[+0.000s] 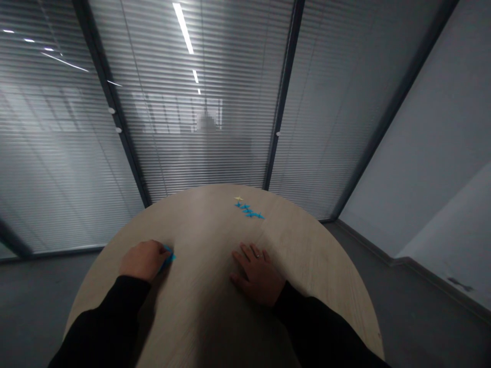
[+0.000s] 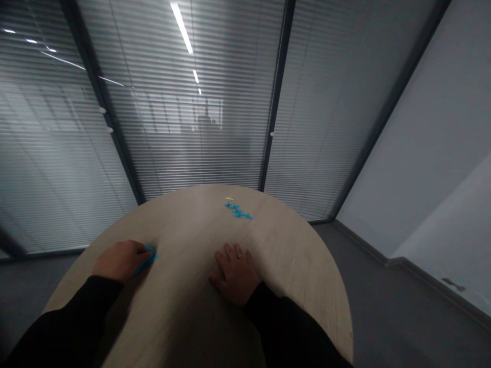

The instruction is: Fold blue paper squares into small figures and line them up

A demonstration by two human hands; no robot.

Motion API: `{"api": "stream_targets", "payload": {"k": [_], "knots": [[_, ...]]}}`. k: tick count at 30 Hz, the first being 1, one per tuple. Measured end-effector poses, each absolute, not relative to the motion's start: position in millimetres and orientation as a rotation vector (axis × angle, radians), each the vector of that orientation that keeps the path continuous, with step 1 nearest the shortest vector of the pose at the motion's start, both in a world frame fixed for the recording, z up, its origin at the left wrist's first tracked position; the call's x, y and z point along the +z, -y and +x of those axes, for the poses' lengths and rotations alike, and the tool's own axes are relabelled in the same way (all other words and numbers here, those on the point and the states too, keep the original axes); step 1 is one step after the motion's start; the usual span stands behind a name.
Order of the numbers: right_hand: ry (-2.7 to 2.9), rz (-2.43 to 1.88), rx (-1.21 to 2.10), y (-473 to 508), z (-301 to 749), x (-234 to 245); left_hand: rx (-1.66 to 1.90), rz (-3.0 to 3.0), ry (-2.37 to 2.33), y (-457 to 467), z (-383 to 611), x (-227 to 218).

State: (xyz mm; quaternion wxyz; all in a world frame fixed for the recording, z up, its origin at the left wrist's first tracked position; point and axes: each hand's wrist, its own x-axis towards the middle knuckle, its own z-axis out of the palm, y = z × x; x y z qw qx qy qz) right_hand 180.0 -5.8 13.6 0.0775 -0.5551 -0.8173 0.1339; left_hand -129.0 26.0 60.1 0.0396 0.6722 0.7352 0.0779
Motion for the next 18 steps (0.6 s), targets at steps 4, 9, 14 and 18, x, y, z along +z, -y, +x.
{"api": "stream_targets", "payload": {"k": [4, 9, 14, 18], "knots": [[2.446, -1.648, 0.407, 7, 180, 14, 0.165, 2.021, -2.299, -26, -131, 64], [2.422, -1.617, 0.409, 5, 181, 11, 0.499, 2.162, -2.232, -22, -119, 70], [2.038, -1.281, 0.683, -7, 181, 2, 1.154, 2.2, -1.446, -11, -74, 61], [1.692, -1.096, 0.996, -12, 184, 3, 1.28, 2.054, -1.134, -7, -44, 42]]}}
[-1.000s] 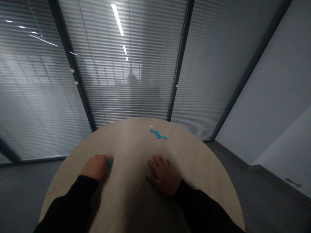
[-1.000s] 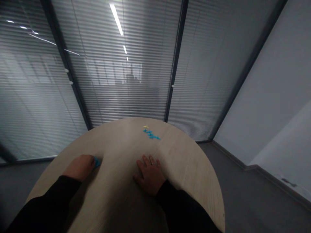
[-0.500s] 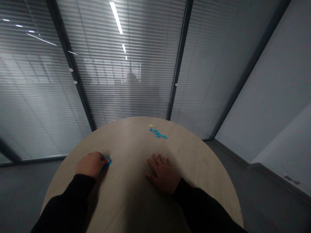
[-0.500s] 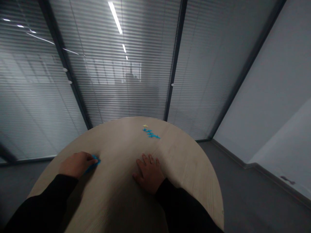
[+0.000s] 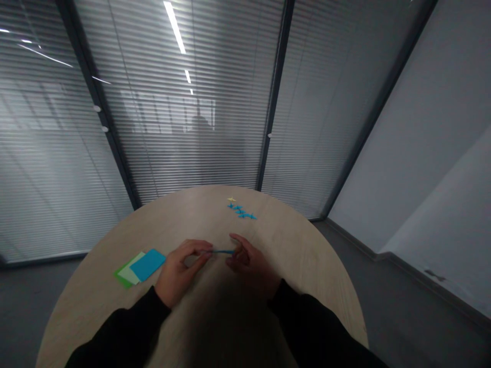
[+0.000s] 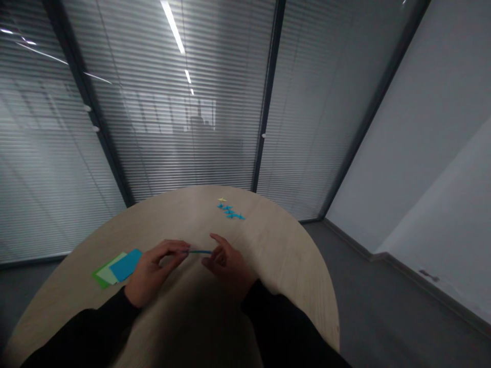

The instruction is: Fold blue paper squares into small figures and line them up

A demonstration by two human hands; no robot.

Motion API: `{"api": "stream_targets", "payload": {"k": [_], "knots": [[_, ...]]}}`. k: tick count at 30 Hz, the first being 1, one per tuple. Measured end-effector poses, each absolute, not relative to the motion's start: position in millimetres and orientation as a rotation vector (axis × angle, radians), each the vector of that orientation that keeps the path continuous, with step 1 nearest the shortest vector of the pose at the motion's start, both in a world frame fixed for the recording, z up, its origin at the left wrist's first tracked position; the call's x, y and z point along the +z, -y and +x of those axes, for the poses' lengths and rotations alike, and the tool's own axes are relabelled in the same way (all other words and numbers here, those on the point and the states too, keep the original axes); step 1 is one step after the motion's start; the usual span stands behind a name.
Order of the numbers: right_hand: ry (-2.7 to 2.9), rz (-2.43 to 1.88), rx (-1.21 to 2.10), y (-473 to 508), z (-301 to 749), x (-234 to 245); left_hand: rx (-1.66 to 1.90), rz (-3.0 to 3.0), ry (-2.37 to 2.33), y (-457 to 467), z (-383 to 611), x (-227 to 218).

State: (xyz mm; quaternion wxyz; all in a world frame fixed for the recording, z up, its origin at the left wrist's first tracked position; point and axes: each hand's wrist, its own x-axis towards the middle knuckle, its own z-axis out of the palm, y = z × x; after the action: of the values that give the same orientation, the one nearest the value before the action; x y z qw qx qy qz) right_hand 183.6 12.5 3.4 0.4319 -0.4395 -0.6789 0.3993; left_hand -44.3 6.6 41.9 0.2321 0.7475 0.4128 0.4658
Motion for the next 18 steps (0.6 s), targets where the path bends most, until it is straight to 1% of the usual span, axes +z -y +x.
{"api": "stream_targets", "payload": {"k": [3, 6, 9, 13, 18], "knots": [[1.679, -1.053, 1.039, -10, 188, 10, 1.301, 2.054, -1.023, -6, -37, 32], [1.745, -1.092, 0.859, -4, 192, 18, 1.296, 2.04, -1.079, -4, -36, 25], [1.781, -1.13, 0.69, 0, 194, 24, 1.225, 1.903, -1.15, -1, -36, 19], [1.692, -1.099, 0.703, 1, 191, 24, 1.15, 1.631, -1.07, 0, -34, 11], [1.737, -1.074, 0.717, 1, 185, 20, 1.109, 1.619, -1.074, -2, -35, 5]]}}
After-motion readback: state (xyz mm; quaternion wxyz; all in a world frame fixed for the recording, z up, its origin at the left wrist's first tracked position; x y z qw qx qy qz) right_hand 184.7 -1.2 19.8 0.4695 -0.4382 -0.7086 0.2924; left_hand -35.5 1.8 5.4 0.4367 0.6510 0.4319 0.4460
